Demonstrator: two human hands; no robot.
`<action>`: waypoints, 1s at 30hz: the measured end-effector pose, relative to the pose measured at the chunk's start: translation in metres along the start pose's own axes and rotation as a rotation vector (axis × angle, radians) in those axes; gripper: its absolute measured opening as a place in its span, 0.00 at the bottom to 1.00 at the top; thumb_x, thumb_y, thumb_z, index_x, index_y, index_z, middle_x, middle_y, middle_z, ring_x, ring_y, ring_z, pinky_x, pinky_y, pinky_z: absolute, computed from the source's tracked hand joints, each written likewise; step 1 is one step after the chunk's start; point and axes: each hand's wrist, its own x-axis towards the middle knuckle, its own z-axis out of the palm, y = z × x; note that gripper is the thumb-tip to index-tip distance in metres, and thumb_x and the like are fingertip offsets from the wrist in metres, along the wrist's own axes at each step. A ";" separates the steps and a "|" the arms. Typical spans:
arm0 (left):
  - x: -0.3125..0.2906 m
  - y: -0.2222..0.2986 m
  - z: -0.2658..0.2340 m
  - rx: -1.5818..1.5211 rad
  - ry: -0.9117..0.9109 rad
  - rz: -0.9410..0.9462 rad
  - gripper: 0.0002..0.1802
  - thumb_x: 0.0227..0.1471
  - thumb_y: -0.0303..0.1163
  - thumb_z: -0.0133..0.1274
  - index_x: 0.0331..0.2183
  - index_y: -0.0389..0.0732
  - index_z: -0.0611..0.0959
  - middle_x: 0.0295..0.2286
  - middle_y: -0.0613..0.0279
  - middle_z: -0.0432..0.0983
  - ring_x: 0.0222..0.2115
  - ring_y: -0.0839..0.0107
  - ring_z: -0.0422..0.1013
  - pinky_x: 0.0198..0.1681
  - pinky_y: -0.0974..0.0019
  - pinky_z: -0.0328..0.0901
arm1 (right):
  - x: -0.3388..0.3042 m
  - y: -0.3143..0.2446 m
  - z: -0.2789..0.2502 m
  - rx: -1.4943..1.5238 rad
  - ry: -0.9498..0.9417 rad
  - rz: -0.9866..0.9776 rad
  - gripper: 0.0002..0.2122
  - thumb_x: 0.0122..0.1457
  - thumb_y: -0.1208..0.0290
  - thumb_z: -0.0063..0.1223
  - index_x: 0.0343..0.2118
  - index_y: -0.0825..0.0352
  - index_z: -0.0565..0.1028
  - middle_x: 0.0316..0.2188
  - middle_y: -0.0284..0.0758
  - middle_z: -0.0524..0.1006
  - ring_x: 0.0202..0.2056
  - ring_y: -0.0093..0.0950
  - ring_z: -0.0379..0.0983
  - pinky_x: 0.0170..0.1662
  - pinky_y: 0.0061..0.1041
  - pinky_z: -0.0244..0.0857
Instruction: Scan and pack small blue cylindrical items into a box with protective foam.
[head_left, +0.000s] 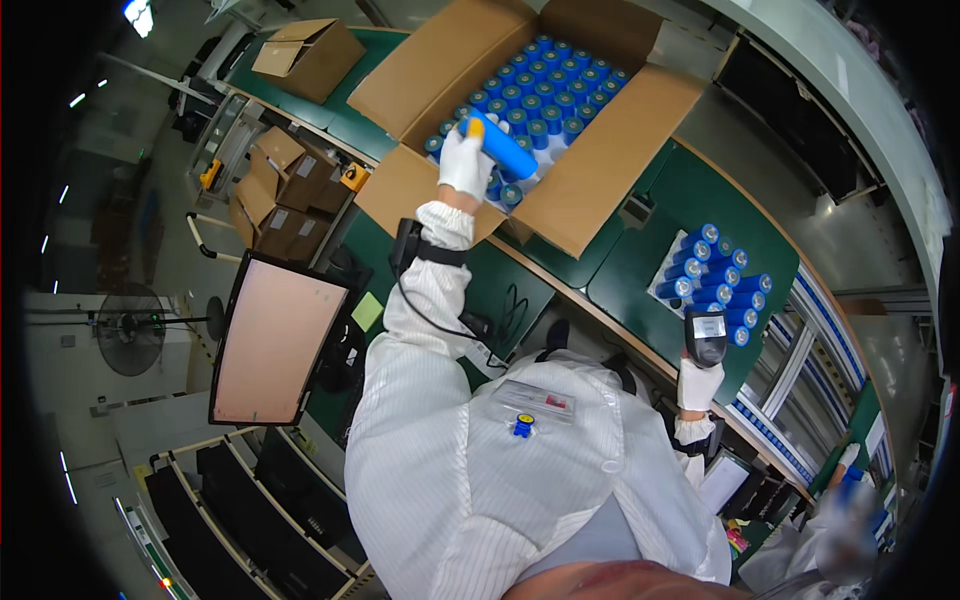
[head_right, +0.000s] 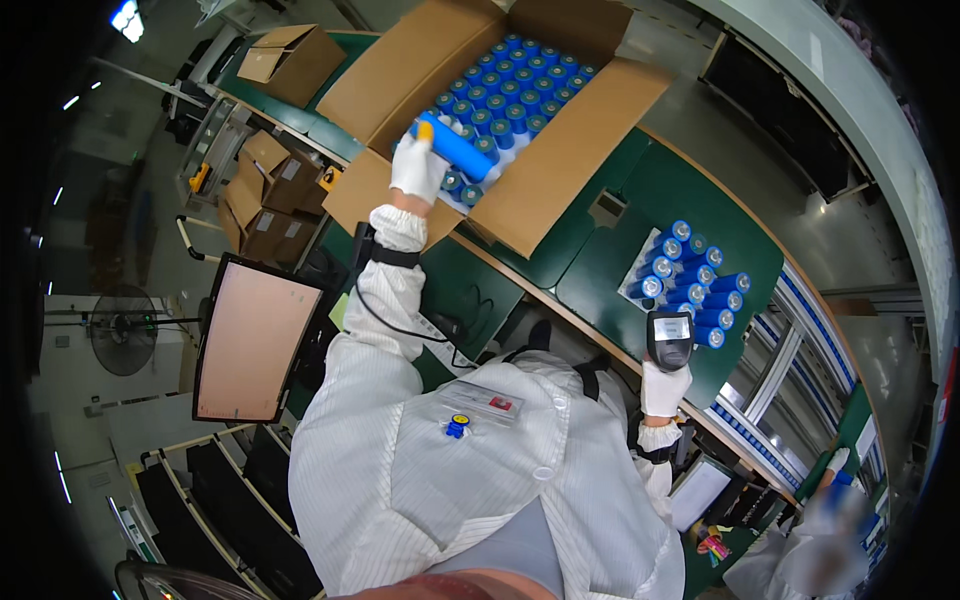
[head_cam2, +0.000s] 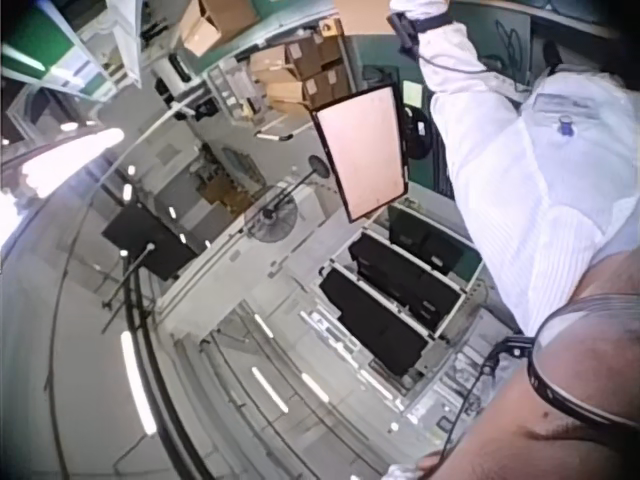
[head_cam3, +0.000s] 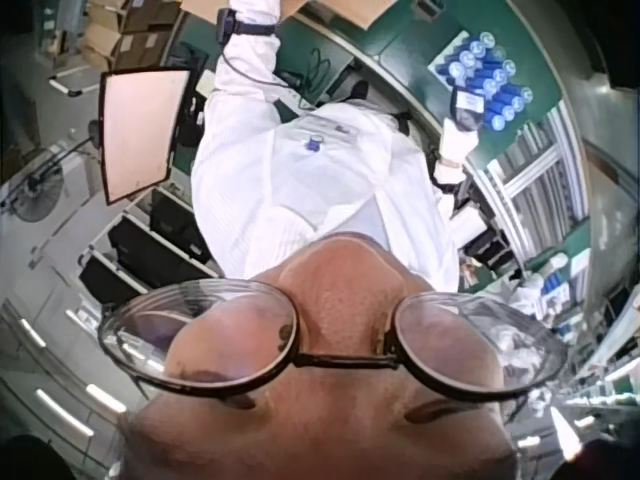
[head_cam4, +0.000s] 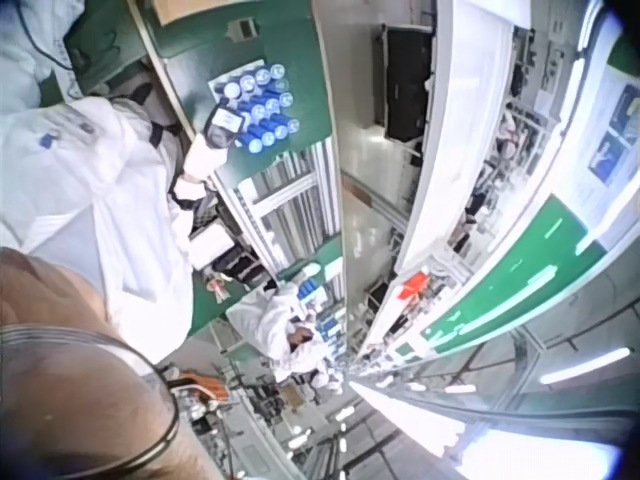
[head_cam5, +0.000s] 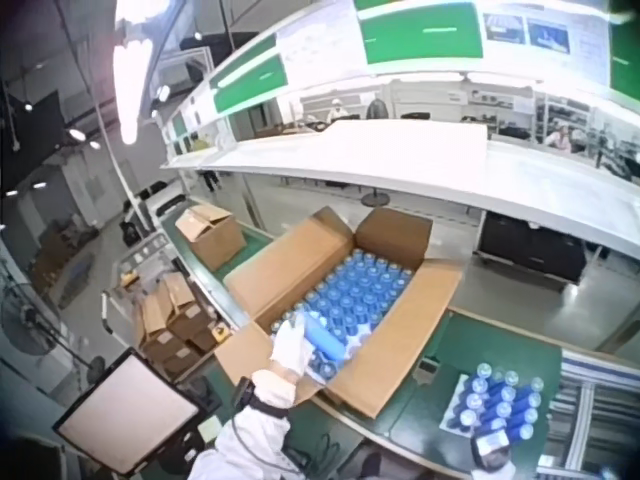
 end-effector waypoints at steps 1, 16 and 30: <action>-0.008 0.007 0.018 -0.195 0.092 -0.054 0.13 0.64 0.40 0.47 0.40 0.40 0.74 0.30 0.64 0.74 0.33 0.65 0.73 0.38 0.52 0.71 | -0.001 -0.009 -0.001 0.000 0.004 -0.015 0.11 0.46 0.75 0.66 0.32 0.73 0.79 0.26 0.37 0.81 0.29 0.23 0.77 0.36 0.25 0.69; -0.135 -0.049 0.154 -0.079 -0.101 -0.783 0.21 0.64 0.45 0.43 0.48 0.37 0.69 0.35 0.54 0.74 0.28 0.64 0.73 0.32 0.59 0.73 | -0.003 -0.023 -0.073 0.024 -0.128 -0.200 0.13 0.41 0.78 0.66 0.33 0.71 0.77 0.27 0.40 0.81 0.29 0.33 0.80 0.35 0.29 0.71; -0.211 -0.119 0.213 0.337 -0.222 -0.736 0.19 0.66 0.40 0.42 0.50 0.37 0.71 0.38 0.54 0.77 0.33 0.63 0.76 0.37 0.58 0.75 | -0.016 -0.036 -0.116 0.033 -0.274 -0.241 0.16 0.41 0.72 0.70 0.34 0.70 0.77 0.27 0.43 0.80 0.30 0.40 0.80 0.34 0.31 0.71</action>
